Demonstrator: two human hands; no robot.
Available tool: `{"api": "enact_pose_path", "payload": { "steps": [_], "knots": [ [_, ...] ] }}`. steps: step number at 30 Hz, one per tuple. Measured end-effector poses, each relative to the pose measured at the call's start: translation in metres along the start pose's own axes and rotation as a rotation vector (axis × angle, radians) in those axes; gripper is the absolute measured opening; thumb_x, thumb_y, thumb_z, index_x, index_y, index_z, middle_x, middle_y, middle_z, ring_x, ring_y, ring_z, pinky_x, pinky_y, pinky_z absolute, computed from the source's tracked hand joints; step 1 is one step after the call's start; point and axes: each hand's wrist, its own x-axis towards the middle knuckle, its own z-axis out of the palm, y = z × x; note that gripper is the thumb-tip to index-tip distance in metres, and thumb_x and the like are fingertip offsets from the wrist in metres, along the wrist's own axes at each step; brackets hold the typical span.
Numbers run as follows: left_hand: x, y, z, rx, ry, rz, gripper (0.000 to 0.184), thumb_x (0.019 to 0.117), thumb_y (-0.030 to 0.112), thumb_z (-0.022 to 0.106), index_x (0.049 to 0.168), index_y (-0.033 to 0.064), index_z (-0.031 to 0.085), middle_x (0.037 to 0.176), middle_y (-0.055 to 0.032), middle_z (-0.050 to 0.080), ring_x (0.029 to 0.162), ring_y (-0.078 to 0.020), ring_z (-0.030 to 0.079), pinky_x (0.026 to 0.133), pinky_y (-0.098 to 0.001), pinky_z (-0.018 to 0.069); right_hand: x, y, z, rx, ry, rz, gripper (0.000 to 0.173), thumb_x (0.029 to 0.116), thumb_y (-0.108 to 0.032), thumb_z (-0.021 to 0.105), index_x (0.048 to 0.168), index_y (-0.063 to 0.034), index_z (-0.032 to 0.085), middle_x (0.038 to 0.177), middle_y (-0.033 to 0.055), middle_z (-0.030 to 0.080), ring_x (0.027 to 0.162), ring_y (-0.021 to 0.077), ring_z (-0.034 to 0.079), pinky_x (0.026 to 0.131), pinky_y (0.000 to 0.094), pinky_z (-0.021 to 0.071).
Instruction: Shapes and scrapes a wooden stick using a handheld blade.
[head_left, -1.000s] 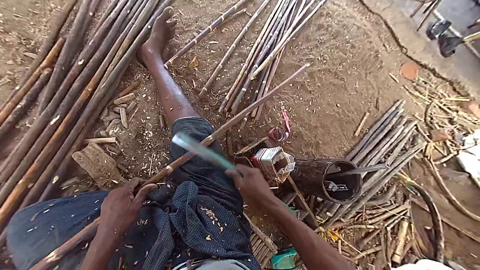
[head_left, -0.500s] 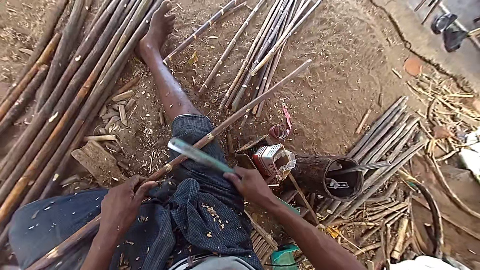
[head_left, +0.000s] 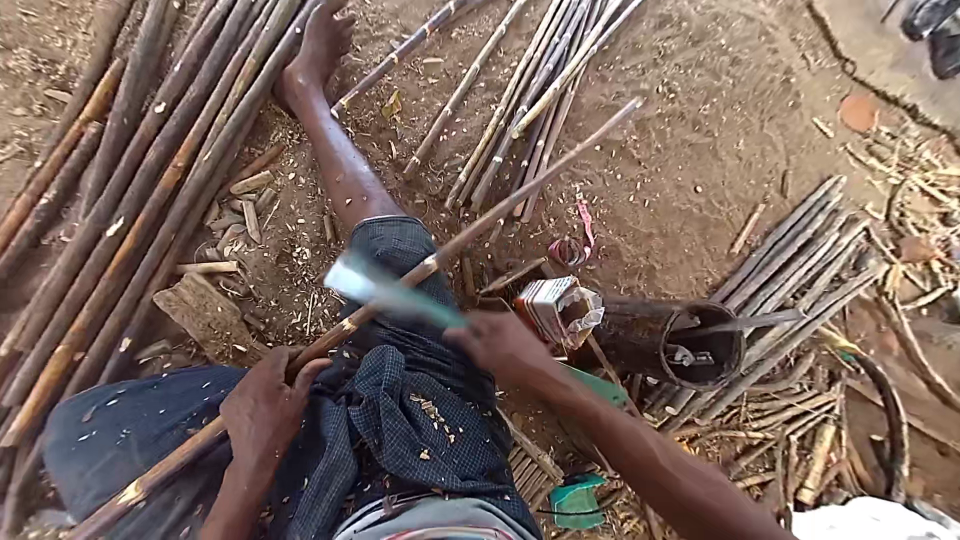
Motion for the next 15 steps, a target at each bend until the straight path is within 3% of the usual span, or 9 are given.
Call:
{"api": "enact_pose_path", "payload": {
  "steps": [2,4,6,8,10,11,13,14,15],
  "knots": [
    [0.008,-0.002,-0.006,0.013,-0.08,0.026,0.067,0.0971,0.069,0.045,0.101,0.0068,0.07,0.072,-0.0135,0.064,0.064,-0.0374,0.064,0.054,-0.0609,0.0464,-0.008,-0.004,0.007,-0.068,-0.056,-0.05,0.049,0.1028,-0.058,0.051,0.099,-0.0119,0.068,0.077,0.0121,0.065,0.076,0.0334,0.068,0.065,0.0588,0.0542],
    [0.019,-0.007,-0.01,-0.026,-0.169,0.032,0.06,0.102,0.061,0.044,0.099,0.0078,0.072,0.073,-0.0141,0.066,0.067,-0.039,0.066,0.058,-0.0645,0.048,0.012,0.018,-0.01,0.173,0.178,0.104,0.051,0.1042,-0.053,0.053,0.105,-0.0051,0.07,0.079,0.0148,0.065,0.072,0.0318,0.065,0.067,0.0565,0.0536],
    [0.022,-0.016,-0.013,-0.064,-0.243,0.007,0.053,0.1044,0.056,0.044,0.096,0.0117,0.071,0.071,-0.0088,0.065,0.067,-0.0336,0.065,0.061,-0.0627,0.0489,0.031,0.042,-0.006,0.307,0.383,0.188,0.058,0.1037,-0.06,0.047,0.102,-0.0058,0.065,0.07,0.0102,0.059,0.057,0.0262,0.059,0.055,0.0506,0.0535],
    [0.031,-0.021,-0.017,-0.115,-0.307,-0.019,0.045,0.1055,0.051,0.047,0.093,0.016,0.072,0.07,-0.0019,0.065,0.066,-0.0259,0.064,0.063,-0.0587,0.0497,0.02,0.033,0.012,0.212,0.321,0.071,0.053,0.1051,-0.053,0.049,0.098,-0.004,0.067,0.07,0.0124,0.061,0.062,0.0294,0.062,0.059,0.0542,0.0535],
    [0.037,-0.024,-0.017,-0.168,-0.382,-0.027,0.04,0.106,0.047,0.048,0.087,0.0199,0.071,0.067,0.0043,0.064,0.061,-0.0177,0.061,0.062,-0.0513,0.0489,0.002,0.028,0.027,-0.005,0.18,-0.075,0.049,0.1041,-0.054,0.05,0.092,-0.0093,0.067,0.067,0.0097,0.061,0.064,0.0297,0.065,0.059,0.0548,0.0527],
    [0.04,-0.026,-0.017,-0.192,-0.401,-0.019,0.037,0.1055,0.046,0.05,0.088,0.0207,0.071,0.068,0.005,0.064,0.06,-0.0161,0.06,0.061,-0.0496,0.0491,0.003,0.03,0.023,0.029,0.193,-0.048,0.051,0.1033,-0.054,0.052,0.092,-0.0075,0.067,0.067,0.0108,0.061,0.063,0.0303,0.064,0.058,0.0555,0.0519],
    [0.047,-0.027,-0.016,-0.23,-0.412,-0.011,0.028,0.1018,0.044,0.059,0.105,0.0187,0.072,0.077,0.0005,0.067,0.063,-0.0184,0.062,0.063,-0.0517,0.0517,0.022,0.041,0.005,0.272,0.332,0.133,0.054,0.1047,-0.054,0.051,0.098,-0.0027,0.065,0.067,0.0113,0.058,0.057,0.0272,0.059,0.054,0.0505,0.0516],
    [0.047,-0.026,-0.016,-0.241,-0.415,-0.029,0.029,0.0981,0.043,0.066,0.109,0.0172,0.071,0.078,-0.0024,0.067,0.064,-0.0209,0.062,0.063,-0.0532,0.0512,0.028,0.045,0.004,0.338,0.386,0.174,0.053,0.105,-0.056,0.048,0.097,-0.0053,0.061,0.063,0.0066,0.054,0.05,0.0218,0.055,0.047,0.0442,0.0514],
    [0.047,-0.026,-0.016,-0.241,-0.405,-0.044,0.03,0.0934,0.044,0.072,0.107,0.0175,0.071,0.076,-0.0027,0.066,0.063,-0.0212,0.061,0.061,-0.0528,0.0513,0.025,0.041,0.008,0.31,0.373,0.153,0.053,0.1053,-0.055,0.048,0.097,-0.0047,0.062,0.064,0.0078,0.056,0.051,0.023,0.057,0.049,0.046,0.0522]
  ]
}}
